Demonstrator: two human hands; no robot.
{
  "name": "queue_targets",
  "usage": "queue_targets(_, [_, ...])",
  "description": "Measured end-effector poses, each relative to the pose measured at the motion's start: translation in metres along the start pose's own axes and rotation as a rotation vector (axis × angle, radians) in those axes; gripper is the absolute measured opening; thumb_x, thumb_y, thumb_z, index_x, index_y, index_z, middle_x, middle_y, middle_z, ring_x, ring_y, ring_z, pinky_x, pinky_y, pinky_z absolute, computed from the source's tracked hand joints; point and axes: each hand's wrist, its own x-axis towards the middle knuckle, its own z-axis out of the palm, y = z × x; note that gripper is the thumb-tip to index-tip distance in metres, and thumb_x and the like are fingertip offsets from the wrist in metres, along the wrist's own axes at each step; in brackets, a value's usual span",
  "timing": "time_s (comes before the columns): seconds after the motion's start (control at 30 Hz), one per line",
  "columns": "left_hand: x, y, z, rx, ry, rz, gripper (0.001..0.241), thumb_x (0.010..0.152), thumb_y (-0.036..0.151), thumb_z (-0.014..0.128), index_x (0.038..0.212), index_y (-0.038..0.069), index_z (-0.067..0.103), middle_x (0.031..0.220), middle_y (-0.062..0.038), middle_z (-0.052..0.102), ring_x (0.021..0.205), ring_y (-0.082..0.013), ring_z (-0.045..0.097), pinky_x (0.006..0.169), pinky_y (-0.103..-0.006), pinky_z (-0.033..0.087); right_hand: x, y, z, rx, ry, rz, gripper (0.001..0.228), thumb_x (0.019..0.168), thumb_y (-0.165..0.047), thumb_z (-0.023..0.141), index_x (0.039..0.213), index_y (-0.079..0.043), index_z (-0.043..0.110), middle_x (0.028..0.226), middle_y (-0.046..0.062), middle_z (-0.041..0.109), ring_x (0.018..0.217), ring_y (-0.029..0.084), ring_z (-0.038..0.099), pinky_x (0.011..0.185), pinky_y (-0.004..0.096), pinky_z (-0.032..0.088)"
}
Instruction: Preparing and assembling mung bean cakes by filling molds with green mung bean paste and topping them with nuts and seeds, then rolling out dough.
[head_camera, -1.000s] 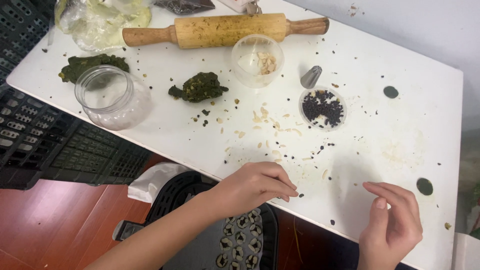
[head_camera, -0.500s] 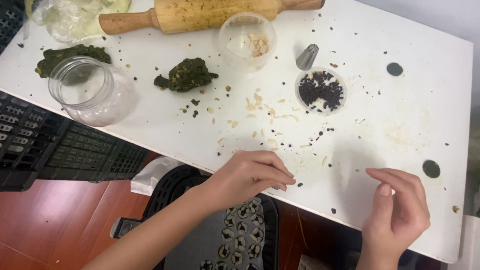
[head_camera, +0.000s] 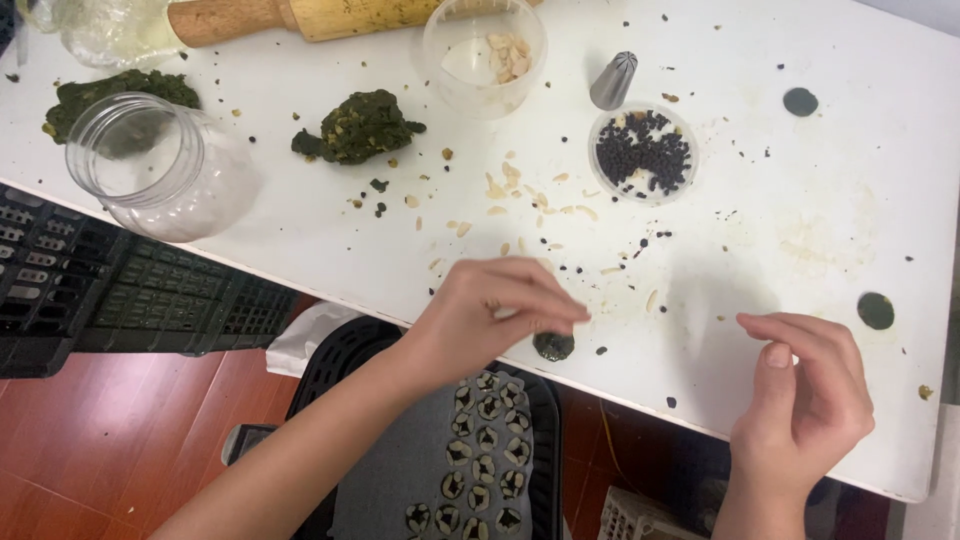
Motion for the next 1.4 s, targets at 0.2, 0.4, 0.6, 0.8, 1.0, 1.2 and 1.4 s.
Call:
queue_targets(0.2, [0.067,0.006,-0.001,0.369,0.15,0.16,0.011,0.094,0.014,0.076,0.104,0.014,0.081,0.101,-0.001,0.079,0.087,-0.0132,0.074,0.08,-0.0285,0.061,-0.001,0.001,0.0,0.023,-0.005,-0.008,0.017,0.112,-0.006,0.058,0.11,0.004,0.071,0.111,0.012,0.067,0.101,0.016,0.062,0.09,0.024,0.049])
queue_targets(0.4, [0.158,0.002,0.022,0.623,0.252,0.212,0.007,0.087,0.006,0.072,0.088,0.005,0.078,0.097,-0.014,0.072,0.092,-0.028,0.07,0.079,-0.0378,0.057,-0.001,0.0,0.001,0.007,-0.011,0.03,0.016,0.11,-0.003,0.056,0.111,0.004,0.071,0.111,0.011,0.067,0.103,0.016,0.064,0.089,0.025,0.05])
queue_targets(0.6, [0.166,-0.01,0.028,1.066,0.093,0.156,0.01,0.081,0.0,0.065,0.086,0.003,0.074,0.102,-0.016,0.07,0.102,-0.0296,0.069,0.087,-0.0387,0.057,0.005,0.0,0.004,-0.045,-0.055,0.008,0.011,0.107,-0.004,0.065,0.114,0.001,0.072,0.113,0.009,0.066,0.107,0.015,0.062,0.091,0.027,0.049])
queue_targets(0.8, [0.122,0.01,0.002,0.987,0.213,0.347,0.022,0.082,-0.003,0.064,0.1,0.004,0.075,0.101,-0.01,0.072,0.105,-0.0281,0.065,0.094,-0.0409,0.054,0.02,-0.015,0.015,-0.285,-0.192,-0.058,0.025,0.091,-0.007,0.078,0.116,-0.009,0.077,0.118,0.007,0.064,0.105,0.019,0.06,0.089,0.032,0.049])
queue_targets(1.0, [0.025,0.043,-0.018,0.746,0.336,0.35,0.023,0.096,0.016,0.074,0.116,0.005,0.073,0.109,-0.007,0.068,0.108,-0.0252,0.06,0.097,-0.0403,0.049,0.03,-0.025,0.031,-0.431,-0.295,-0.11,0.033,0.081,-0.013,0.085,0.113,-0.013,0.08,0.116,0.006,0.065,0.097,0.023,0.056,0.086,0.035,0.05])
queue_targets(1.2, [-0.056,0.029,0.012,0.731,0.311,0.093,0.033,0.088,0.028,0.081,0.112,0.005,0.073,0.117,-0.007,0.066,0.118,-0.0274,0.053,0.099,-0.0451,0.043,0.033,-0.018,0.031,-0.396,-0.331,-0.054,0.023,0.082,-0.013,0.085,0.104,-0.012,0.079,0.113,0.005,0.064,0.104,0.018,0.059,0.085,0.032,0.05])
queue_targets(1.4, [-0.058,0.018,0.036,0.715,0.396,0.072,0.041,0.087,0.03,0.082,0.118,0.005,0.074,0.122,-0.005,0.064,0.122,-0.0256,0.05,0.099,-0.0461,0.034,0.027,-0.035,0.032,-0.198,-0.389,0.126,0.014,0.087,-0.005,0.08,0.101,-0.006,0.077,0.108,0.004,0.067,0.093,0.014,0.057,0.077,0.028,0.044])
